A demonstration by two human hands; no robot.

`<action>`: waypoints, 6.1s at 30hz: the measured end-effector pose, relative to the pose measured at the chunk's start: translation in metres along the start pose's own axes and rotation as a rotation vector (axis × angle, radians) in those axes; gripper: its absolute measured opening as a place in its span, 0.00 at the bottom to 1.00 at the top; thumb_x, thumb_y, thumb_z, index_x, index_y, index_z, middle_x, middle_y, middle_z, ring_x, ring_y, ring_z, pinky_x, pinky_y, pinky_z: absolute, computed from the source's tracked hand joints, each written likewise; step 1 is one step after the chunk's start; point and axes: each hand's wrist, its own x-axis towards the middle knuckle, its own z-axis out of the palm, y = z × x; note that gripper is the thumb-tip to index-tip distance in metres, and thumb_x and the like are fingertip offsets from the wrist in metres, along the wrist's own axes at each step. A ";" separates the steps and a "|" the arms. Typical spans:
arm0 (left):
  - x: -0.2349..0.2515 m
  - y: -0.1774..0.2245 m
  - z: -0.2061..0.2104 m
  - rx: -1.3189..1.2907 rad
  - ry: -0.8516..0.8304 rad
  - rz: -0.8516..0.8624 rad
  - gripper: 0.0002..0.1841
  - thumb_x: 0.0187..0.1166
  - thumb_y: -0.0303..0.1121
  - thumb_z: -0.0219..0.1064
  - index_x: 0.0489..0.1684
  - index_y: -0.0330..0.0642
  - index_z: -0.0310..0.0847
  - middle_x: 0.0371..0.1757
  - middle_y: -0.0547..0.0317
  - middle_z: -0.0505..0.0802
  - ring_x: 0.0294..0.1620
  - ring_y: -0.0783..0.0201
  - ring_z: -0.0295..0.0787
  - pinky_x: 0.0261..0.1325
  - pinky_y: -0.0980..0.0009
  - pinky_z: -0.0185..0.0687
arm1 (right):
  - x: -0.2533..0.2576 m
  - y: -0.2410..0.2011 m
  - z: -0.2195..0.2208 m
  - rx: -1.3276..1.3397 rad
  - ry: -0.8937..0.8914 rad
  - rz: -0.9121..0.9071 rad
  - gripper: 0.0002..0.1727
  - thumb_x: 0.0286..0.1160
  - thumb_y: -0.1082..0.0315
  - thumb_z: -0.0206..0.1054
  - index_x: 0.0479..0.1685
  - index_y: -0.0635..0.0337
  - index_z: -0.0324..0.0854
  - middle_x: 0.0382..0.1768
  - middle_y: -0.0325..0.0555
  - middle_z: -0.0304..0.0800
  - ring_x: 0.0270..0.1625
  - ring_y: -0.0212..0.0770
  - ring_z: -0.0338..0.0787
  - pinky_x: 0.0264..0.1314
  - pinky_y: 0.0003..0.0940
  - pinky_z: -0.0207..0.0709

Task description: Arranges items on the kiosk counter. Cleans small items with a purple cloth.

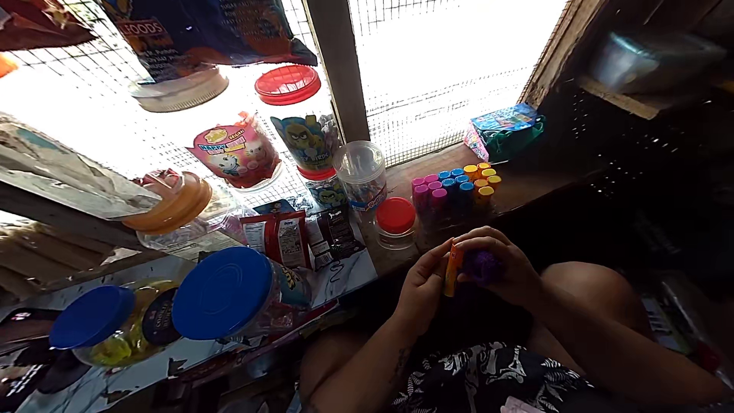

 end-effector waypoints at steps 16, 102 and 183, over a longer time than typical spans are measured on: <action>-0.001 -0.003 0.000 0.069 0.035 0.043 0.17 0.78 0.16 0.58 0.64 0.32 0.69 0.51 0.60 0.91 0.50 0.71 0.91 0.58 0.71 0.87 | -0.001 0.003 0.001 0.047 0.031 0.108 0.18 0.74 0.62 0.75 0.59 0.58 0.82 0.52 0.41 0.89 0.60 0.26 0.86 0.67 0.22 0.80; 0.009 -0.010 -0.040 -0.354 -0.333 0.165 0.21 0.81 0.28 0.67 0.72 0.57 0.79 0.65 0.65 0.90 0.62 0.72 0.88 0.68 0.72 0.81 | 0.033 -0.015 0.013 0.255 0.015 0.244 0.20 0.76 0.63 0.73 0.66 0.53 0.79 0.50 0.32 0.94 0.55 0.24 0.91 0.63 0.22 0.84; 0.006 0.000 -0.029 -0.405 -0.062 -0.189 0.20 0.78 0.36 0.72 0.63 0.51 0.67 0.49 0.68 0.93 0.46 0.72 0.93 0.50 0.73 0.89 | 0.029 -0.017 0.005 0.141 -0.301 0.131 0.41 0.59 0.53 0.84 0.76 0.51 0.72 0.66 0.44 0.78 0.73 0.30 0.76 0.78 0.23 0.71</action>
